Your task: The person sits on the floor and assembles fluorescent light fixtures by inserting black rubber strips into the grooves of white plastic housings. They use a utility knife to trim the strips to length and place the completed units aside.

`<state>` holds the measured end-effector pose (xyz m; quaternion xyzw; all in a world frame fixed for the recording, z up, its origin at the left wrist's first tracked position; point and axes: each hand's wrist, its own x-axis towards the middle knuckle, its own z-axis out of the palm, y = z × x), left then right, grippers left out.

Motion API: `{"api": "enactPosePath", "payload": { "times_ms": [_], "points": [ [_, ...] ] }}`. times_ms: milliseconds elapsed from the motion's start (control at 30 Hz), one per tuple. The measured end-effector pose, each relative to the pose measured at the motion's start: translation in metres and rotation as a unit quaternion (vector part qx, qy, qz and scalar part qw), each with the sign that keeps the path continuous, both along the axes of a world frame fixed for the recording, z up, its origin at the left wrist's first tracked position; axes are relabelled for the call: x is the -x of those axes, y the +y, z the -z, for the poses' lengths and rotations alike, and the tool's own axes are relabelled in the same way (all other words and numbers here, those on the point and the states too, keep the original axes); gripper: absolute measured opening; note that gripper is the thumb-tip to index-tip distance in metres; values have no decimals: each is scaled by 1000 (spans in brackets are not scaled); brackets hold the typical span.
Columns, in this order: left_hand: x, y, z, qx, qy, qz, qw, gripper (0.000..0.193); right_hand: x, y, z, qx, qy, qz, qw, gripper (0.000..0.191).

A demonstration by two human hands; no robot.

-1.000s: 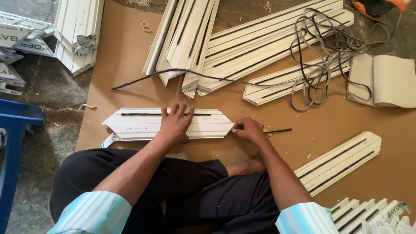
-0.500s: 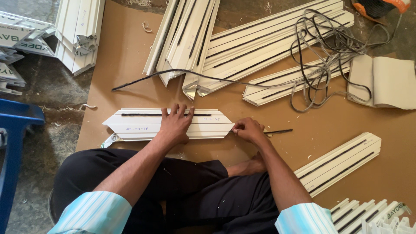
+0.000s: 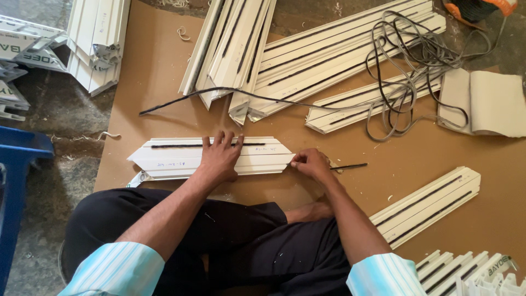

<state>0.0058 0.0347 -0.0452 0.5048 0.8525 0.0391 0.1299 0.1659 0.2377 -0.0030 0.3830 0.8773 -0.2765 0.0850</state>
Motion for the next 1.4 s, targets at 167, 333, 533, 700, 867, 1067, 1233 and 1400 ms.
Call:
{"api": "enactPosePath", "payload": {
  "times_ms": [167, 333, 533, 700, 867, 1067, 1233, 1400],
  "points": [
    [1, -1, -1, -13, -1, -7, 1000, 109, 3, -1, 4, -8, 69, 31, 997, 38],
    [2, -1, -2, -10, -10, -10, 1000, 108, 6, -1, 7, -89, 103, -35, 990, 45],
    [3, -1, -3, -8, -16, -12, 1000, 108, 5, -3, 7, -37, 84, -26, 995, 58],
    [4, 0, 0, 5, -23, -9, 1000, 110, 4, -4, 7, -40, 86, -49, 994, 57],
    [4, -1, 4, -11, -8, -4, 1000, 111, 8, -4, 7, -91, -1, -14, 996, 60],
    [4, -1, 3, -3, -8, -4, 1000, 113, 10, -4, 8, -177, 7, -26, 984, 84],
    [4, -1, 0, 12, -14, -6, 1000, 115, 11, 0, 7, -164, 34, -10, 986, 111],
    [4, -2, 1, -3, -17, -8, 1000, 115, 14, 8, 7, -84, -3, 59, 995, 127]
  ]
}}
